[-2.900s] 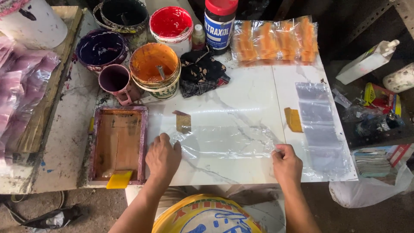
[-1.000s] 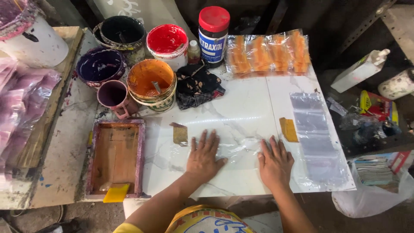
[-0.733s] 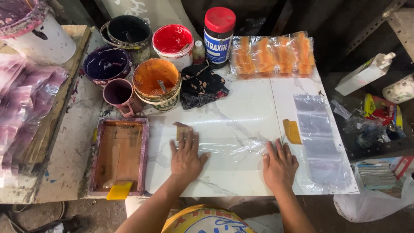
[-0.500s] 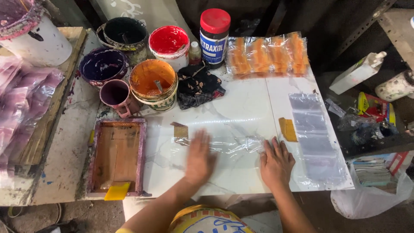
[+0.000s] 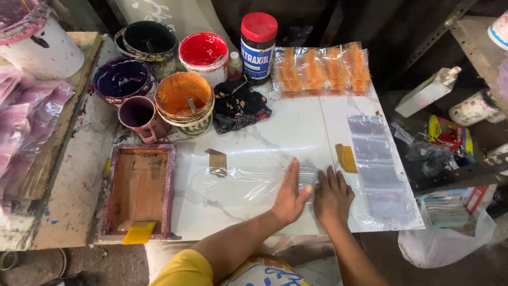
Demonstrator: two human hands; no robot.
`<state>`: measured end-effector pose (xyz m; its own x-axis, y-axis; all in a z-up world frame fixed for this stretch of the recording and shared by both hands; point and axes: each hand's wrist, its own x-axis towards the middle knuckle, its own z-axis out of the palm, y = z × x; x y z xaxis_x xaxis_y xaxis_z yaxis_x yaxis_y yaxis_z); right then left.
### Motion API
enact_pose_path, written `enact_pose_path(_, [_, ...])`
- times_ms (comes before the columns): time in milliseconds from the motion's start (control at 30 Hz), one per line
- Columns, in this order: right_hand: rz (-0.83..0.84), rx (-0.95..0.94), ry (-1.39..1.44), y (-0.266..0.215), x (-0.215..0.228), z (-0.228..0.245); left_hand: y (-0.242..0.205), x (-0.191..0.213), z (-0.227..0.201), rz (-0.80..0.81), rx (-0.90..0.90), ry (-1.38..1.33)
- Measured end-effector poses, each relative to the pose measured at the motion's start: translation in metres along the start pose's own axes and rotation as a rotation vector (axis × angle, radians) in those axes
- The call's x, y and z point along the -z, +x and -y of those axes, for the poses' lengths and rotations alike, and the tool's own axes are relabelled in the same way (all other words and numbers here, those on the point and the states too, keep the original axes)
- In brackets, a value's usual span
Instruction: The person wipes a rectangular wooden frame with a yellow sponge, cleans the white table surface with a dark cloth, and places a clear plastic sheet on the table. They then stir a container of orange paint with a stick.
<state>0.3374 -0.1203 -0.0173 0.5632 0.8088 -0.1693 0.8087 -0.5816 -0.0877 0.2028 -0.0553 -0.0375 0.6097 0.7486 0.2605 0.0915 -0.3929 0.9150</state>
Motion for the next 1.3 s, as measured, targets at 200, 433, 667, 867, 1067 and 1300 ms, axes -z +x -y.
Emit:
enact_pose_path(200, [-0.027, 0.011, 0.012, -0.009, 0.008, 0.006, -0.027, 0.067, 0.021, -0.107, 0.11, 0.076])
enact_pose_path(433, [-0.035, 0.025, 0.005, -0.003, -0.007, -0.001, -0.058, 0.137, 0.037, -0.263, 0.147, 0.146])
enact_pose_path(667, [-0.026, 0.021, 0.003, -0.005, -0.003, 0.0, -0.057, 0.13, 0.052, -0.528, 0.117, 0.474])
enact_pose_path(867, [-0.004, 0.013, 0.043, -0.003, -0.003, -0.002, -0.024, 0.02, -0.007, -0.062, -0.115, 0.1])
enact_pose_path(1067, [-0.072, 0.075, 0.111, -0.002, -0.004, -0.009, 0.018, -0.043, -0.011, 0.097, -0.059, -0.067])
enact_pose_path(1300, [0.077, 0.065, -0.011, -0.002, 0.012, 0.005, 0.022, -0.026, -0.009, 0.146, 0.096, -0.085])
